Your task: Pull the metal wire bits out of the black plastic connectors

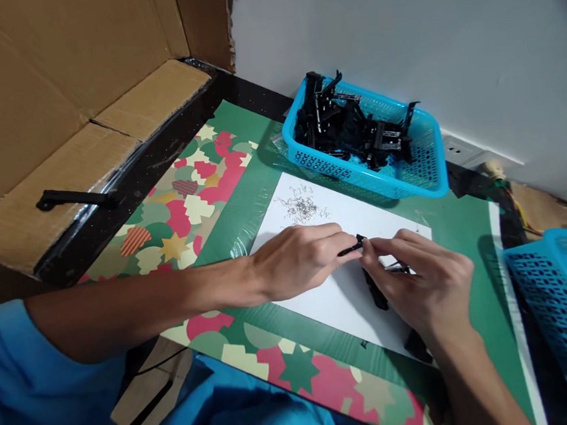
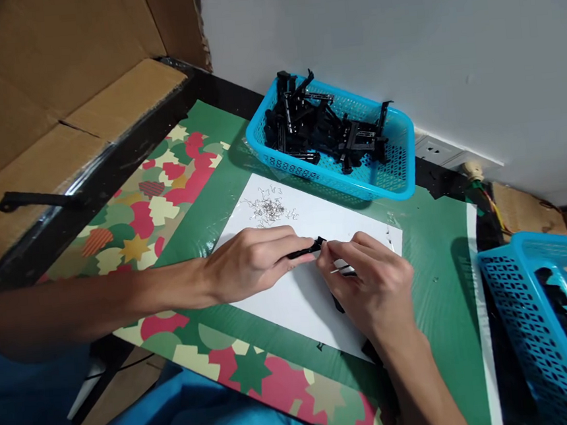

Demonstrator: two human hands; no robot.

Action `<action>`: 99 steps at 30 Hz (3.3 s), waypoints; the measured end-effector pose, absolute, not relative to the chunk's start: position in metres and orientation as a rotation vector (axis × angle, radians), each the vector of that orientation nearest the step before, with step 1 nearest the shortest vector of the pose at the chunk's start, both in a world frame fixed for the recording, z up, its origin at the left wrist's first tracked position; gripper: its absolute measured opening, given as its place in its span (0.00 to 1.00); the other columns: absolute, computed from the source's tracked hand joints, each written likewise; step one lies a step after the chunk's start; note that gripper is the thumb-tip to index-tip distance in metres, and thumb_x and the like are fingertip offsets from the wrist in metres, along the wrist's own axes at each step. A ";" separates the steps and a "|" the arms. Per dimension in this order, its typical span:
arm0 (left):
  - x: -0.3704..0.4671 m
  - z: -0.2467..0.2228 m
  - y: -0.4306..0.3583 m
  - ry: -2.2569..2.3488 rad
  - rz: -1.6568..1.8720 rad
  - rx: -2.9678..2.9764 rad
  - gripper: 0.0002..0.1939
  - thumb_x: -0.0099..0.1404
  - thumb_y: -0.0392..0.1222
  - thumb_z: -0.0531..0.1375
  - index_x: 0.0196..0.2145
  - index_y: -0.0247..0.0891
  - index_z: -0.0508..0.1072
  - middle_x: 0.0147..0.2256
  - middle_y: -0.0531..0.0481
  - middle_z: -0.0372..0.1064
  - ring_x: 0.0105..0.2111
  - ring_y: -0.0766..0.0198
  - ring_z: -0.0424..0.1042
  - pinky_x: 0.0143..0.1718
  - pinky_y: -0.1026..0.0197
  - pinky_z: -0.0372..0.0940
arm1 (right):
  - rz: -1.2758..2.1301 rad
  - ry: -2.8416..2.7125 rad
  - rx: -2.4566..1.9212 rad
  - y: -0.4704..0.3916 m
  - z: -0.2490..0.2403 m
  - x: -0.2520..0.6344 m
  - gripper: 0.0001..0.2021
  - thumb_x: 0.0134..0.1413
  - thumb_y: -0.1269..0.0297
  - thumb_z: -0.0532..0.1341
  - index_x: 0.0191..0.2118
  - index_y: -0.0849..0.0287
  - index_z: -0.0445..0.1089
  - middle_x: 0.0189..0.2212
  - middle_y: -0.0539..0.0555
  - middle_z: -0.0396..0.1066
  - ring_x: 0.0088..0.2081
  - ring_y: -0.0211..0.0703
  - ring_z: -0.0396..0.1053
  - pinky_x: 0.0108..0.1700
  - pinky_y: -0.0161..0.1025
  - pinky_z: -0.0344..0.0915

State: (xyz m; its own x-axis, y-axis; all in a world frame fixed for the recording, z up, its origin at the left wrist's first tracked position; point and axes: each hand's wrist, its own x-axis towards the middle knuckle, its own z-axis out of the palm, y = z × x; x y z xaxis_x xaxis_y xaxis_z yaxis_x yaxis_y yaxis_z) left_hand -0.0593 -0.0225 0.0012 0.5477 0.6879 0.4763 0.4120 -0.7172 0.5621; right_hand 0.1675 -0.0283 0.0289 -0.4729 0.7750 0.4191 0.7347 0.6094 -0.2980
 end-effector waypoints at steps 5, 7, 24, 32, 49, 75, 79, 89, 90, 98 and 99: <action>-0.058 0.000 -0.022 0.922 0.968 2.380 0.12 0.79 0.39 0.57 0.47 0.30 0.79 0.36 0.44 0.77 0.35 0.59 0.80 0.36 0.59 0.74 | 0.358 -2.346 -1.292 -0.024 0.036 0.177 0.04 0.67 0.68 0.64 0.39 0.56 0.77 0.30 0.53 0.76 0.29 0.43 0.72 0.32 0.41 0.66; -0.058 -0.002 -0.021 0.933 0.968 2.398 0.13 0.80 0.40 0.56 0.46 0.31 0.79 0.36 0.44 0.78 0.36 0.60 0.80 0.37 0.59 0.74 | 0.446 -2.331 -1.348 -0.022 0.040 0.183 0.05 0.67 0.65 0.64 0.38 0.56 0.77 0.30 0.53 0.77 0.29 0.43 0.73 0.31 0.40 0.66; -0.057 -0.001 -0.024 0.941 0.776 2.608 0.15 0.82 0.42 0.53 0.50 0.31 0.78 0.37 0.46 0.76 0.36 0.61 0.78 0.35 0.58 0.75 | 0.543 -1.772 -1.451 -0.017 0.030 0.190 0.11 0.72 0.56 0.63 0.42 0.52 0.82 0.42 0.55 0.84 0.41 0.51 0.81 0.47 0.50 0.79; -0.058 -0.002 -0.023 0.921 0.750 2.579 0.14 0.82 0.42 0.54 0.52 0.31 0.77 0.40 0.45 0.77 0.40 0.59 0.80 0.41 0.56 0.78 | 0.983 -1.495 -1.414 -0.019 0.026 0.162 0.14 0.68 0.53 0.67 0.36 0.58 0.83 0.37 0.58 0.84 0.38 0.48 0.83 0.43 0.44 0.82; -0.058 -0.003 -0.023 0.892 0.715 2.524 0.15 0.82 0.42 0.53 0.54 0.32 0.76 0.46 0.41 0.80 0.46 0.56 0.81 0.48 0.53 0.79 | 0.913 -1.572 -1.464 -0.023 0.026 0.157 0.14 0.69 0.55 0.66 0.37 0.58 0.83 0.37 0.57 0.85 0.36 0.48 0.82 0.41 0.42 0.80; -0.055 -0.002 -0.021 1.001 0.921 2.189 0.15 0.78 0.41 0.60 0.59 0.40 0.77 0.41 0.48 0.76 0.34 0.66 0.74 0.41 0.61 0.73 | 0.900 -1.647 -1.274 -0.020 0.023 0.164 0.15 0.77 0.55 0.55 0.47 0.56 0.77 0.43 0.56 0.80 0.46 0.49 0.78 0.52 0.48 0.71; -0.056 0.001 -0.019 1.007 0.899 2.109 0.18 0.79 0.42 0.59 0.63 0.41 0.75 0.40 0.50 0.74 0.32 0.67 0.70 0.37 0.62 0.71 | 0.660 -2.038 -1.219 -0.020 0.035 0.174 0.14 0.78 0.59 0.53 0.54 0.52 0.76 0.44 0.57 0.75 0.47 0.51 0.72 0.51 0.49 0.68; -0.056 0.015 -0.021 0.846 0.627 2.192 0.27 0.80 0.45 0.55 0.73 0.43 0.60 0.56 0.42 0.73 0.56 0.56 0.74 0.59 0.49 0.71 | 0.314 -2.403 -1.198 -0.009 0.033 0.199 0.09 0.71 0.68 0.61 0.50 0.52 0.78 0.44 0.59 0.74 0.45 0.54 0.66 0.44 0.51 0.71; -0.056 0.017 -0.021 0.824 0.601 2.248 0.30 0.80 0.45 0.56 0.75 0.43 0.56 0.59 0.41 0.71 0.58 0.54 0.72 0.61 0.47 0.70 | 0.315 -2.425 -1.190 -0.007 0.033 0.204 0.11 0.70 0.70 0.61 0.49 0.51 0.79 0.43 0.58 0.75 0.44 0.54 0.67 0.43 0.50 0.71; -0.058 0.013 -0.016 0.901 0.757 2.319 0.13 0.80 0.35 0.52 0.51 0.37 0.76 0.50 0.44 0.74 0.52 0.57 0.73 0.58 0.51 0.70 | 0.526 -2.531 -1.246 -0.001 0.046 0.236 0.12 0.71 0.64 0.61 0.38 0.49 0.83 0.43 0.57 0.77 0.45 0.54 0.72 0.43 0.52 0.73; -0.058 0.013 -0.015 0.915 0.764 2.318 0.12 0.80 0.35 0.52 0.49 0.37 0.76 0.49 0.44 0.74 0.51 0.57 0.73 0.57 0.51 0.70 | 0.570 -2.542 -1.255 -0.001 0.049 0.237 0.11 0.71 0.61 0.62 0.38 0.49 0.82 0.43 0.57 0.77 0.45 0.54 0.72 0.45 0.52 0.73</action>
